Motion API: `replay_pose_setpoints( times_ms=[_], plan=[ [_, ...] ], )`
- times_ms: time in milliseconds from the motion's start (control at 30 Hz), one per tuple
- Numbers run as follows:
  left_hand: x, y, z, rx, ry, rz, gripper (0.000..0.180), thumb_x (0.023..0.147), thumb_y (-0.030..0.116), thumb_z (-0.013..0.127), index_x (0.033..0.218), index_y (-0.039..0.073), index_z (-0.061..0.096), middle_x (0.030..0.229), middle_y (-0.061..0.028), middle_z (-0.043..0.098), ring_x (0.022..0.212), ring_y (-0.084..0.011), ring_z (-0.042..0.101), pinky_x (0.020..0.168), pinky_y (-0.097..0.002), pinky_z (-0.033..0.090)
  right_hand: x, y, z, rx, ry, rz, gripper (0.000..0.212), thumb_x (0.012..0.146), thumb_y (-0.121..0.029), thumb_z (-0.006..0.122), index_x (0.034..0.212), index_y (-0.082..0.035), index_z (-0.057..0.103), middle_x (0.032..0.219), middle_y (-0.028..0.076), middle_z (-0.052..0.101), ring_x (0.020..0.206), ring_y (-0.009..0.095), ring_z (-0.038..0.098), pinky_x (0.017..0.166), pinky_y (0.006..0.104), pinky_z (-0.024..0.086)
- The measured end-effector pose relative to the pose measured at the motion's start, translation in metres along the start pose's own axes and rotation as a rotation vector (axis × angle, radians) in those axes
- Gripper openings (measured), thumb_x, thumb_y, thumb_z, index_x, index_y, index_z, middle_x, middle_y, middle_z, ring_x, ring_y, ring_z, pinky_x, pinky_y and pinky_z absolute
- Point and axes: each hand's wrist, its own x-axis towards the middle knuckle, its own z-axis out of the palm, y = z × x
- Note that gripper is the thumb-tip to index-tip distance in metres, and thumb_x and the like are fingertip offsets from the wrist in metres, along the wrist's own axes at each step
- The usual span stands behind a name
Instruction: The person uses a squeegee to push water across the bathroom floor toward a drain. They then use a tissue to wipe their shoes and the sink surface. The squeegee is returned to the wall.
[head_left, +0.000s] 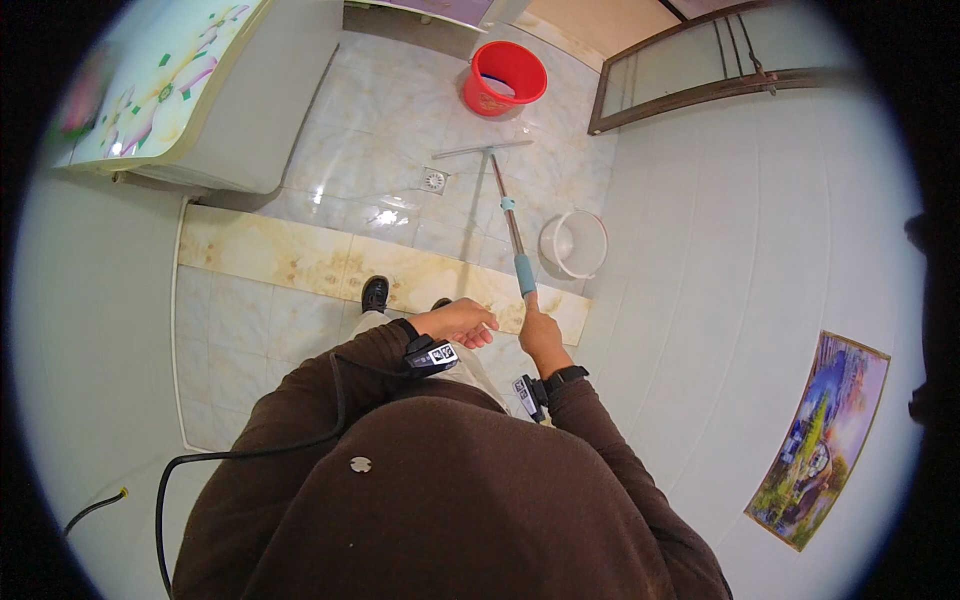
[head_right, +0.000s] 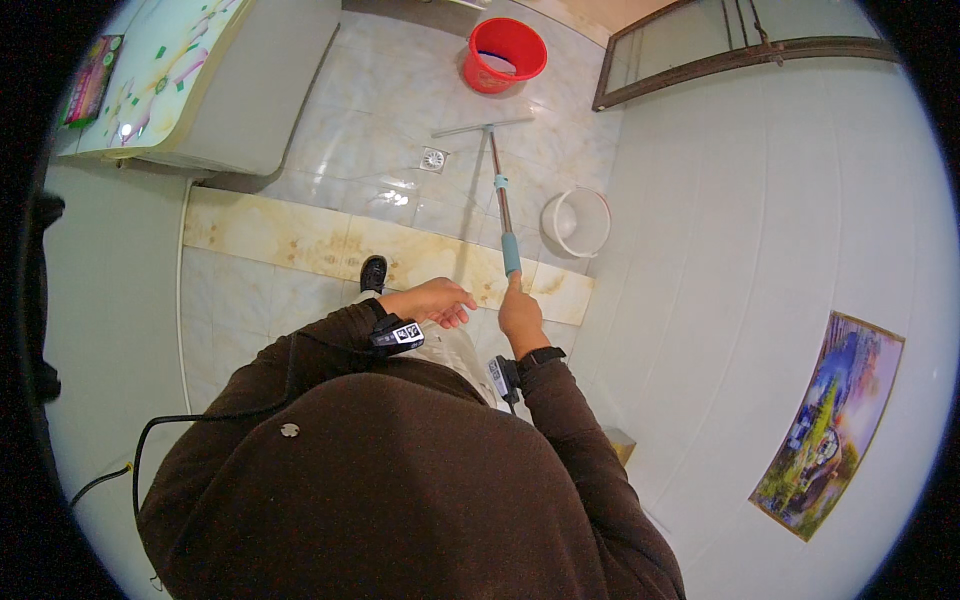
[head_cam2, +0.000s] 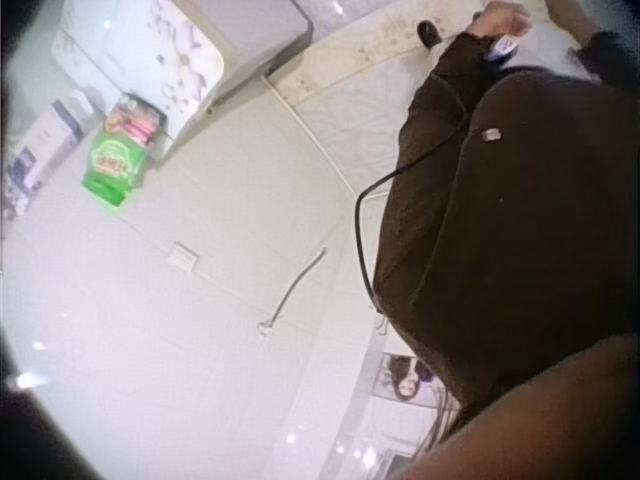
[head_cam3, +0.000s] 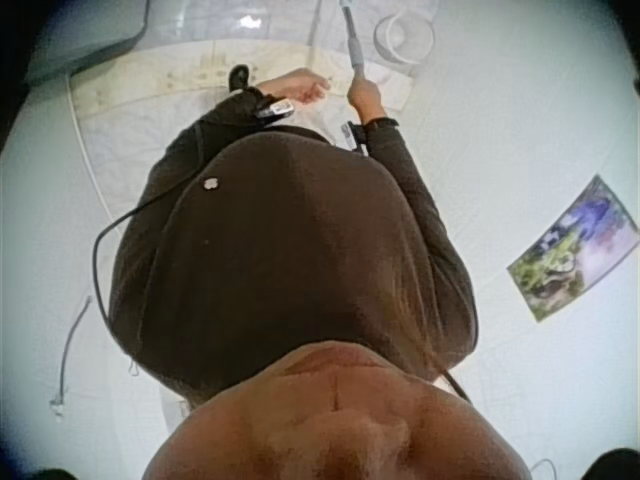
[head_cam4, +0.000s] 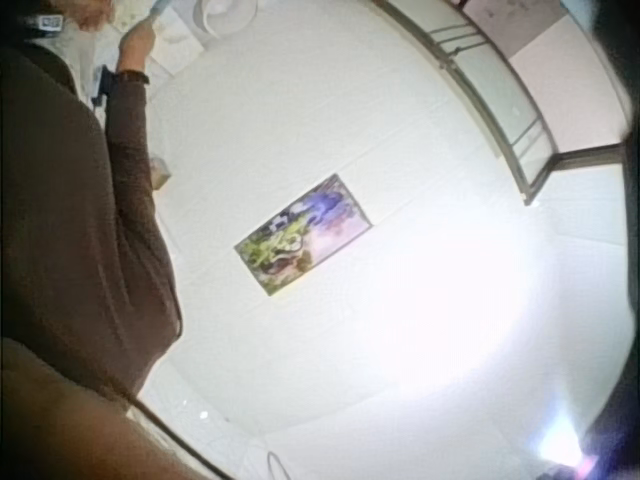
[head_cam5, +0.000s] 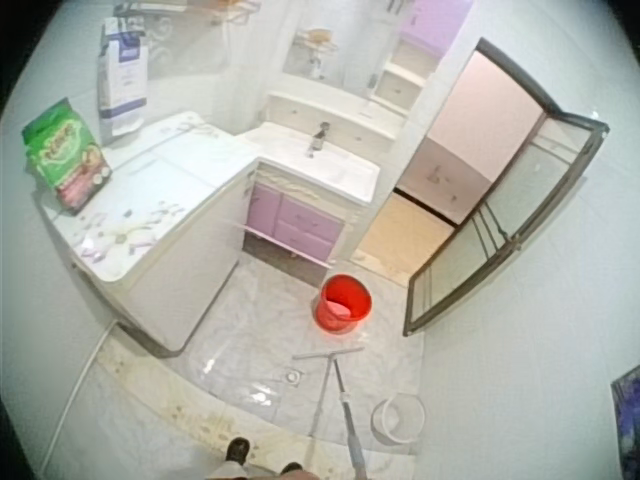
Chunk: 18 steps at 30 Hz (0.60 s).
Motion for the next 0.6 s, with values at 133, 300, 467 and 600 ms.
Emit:
replay_pose_setpoints(
  times_ms=[133, 300, 467, 600],
  plan=[
    [-0.007, 0.007, 0.004, -0.030, 0.037, 0.083, 0.025, 0.085, 0.026, 0.053, 0.097, 0.004, 0.058, 0.075, -0.0075, 0.059, 0.058, -0.0143, 0.056, 0.052, -0.0254, 0.047, -0.027, -0.009, -0.004, -0.041, -0.074, -0.016, 0.061, 0.082, -0.008, 0.042, 0.136, -0.001, 0.017, 0.080, 0.024, 0.062, 0.075, 0.036, 0.062, 0.065, 0.0448, 0.049],
    [-0.010, 0.013, 0.008, -0.032, 0.051, 0.086, 0.024, 0.083, 0.024, 0.056, 0.094, 0.003, 0.058, 0.077, -0.0086, 0.060, 0.059, -0.0154, 0.056, 0.054, -0.0265, 0.047, -0.065, 0.015, -0.011, -0.071, -0.154, 0.001, 0.065, 0.079, -0.005, 0.044, 0.138, -0.006, 0.016, 0.080, 0.023, 0.062, 0.074, 0.037, 0.062, 0.065, 0.0454, 0.048],
    [-0.009, 0.014, 0.009, -0.010, 0.034, 0.065, 0.023, 0.085, 0.024, 0.054, 0.097, 0.006, 0.060, 0.073, -0.0059, 0.059, 0.057, -0.0129, 0.054, 0.050, -0.0251, 0.045, -0.065, 0.032, -0.020, -0.009, -0.128, 0.100, 0.069, 0.078, -0.007, 0.046, 0.139, -0.010, 0.016, 0.082, 0.023, 0.062, 0.077, 0.038, 0.060, 0.069, 0.0452, 0.047],
    [-0.011, 0.013, 0.009, -0.001, 0.052, 0.061, 0.023, 0.083, 0.023, 0.055, 0.095, 0.003, 0.057, 0.075, -0.0083, 0.059, 0.058, -0.0163, 0.055, 0.053, -0.0267, 0.046, -0.040, 0.024, -0.009, 0.010, -0.078, 0.106, 0.064, 0.079, -0.008, 0.044, 0.137, -0.007, 0.017, 0.085, 0.023, 0.062, 0.079, 0.037, 0.061, 0.068, 0.0436, 0.049]
  ],
)
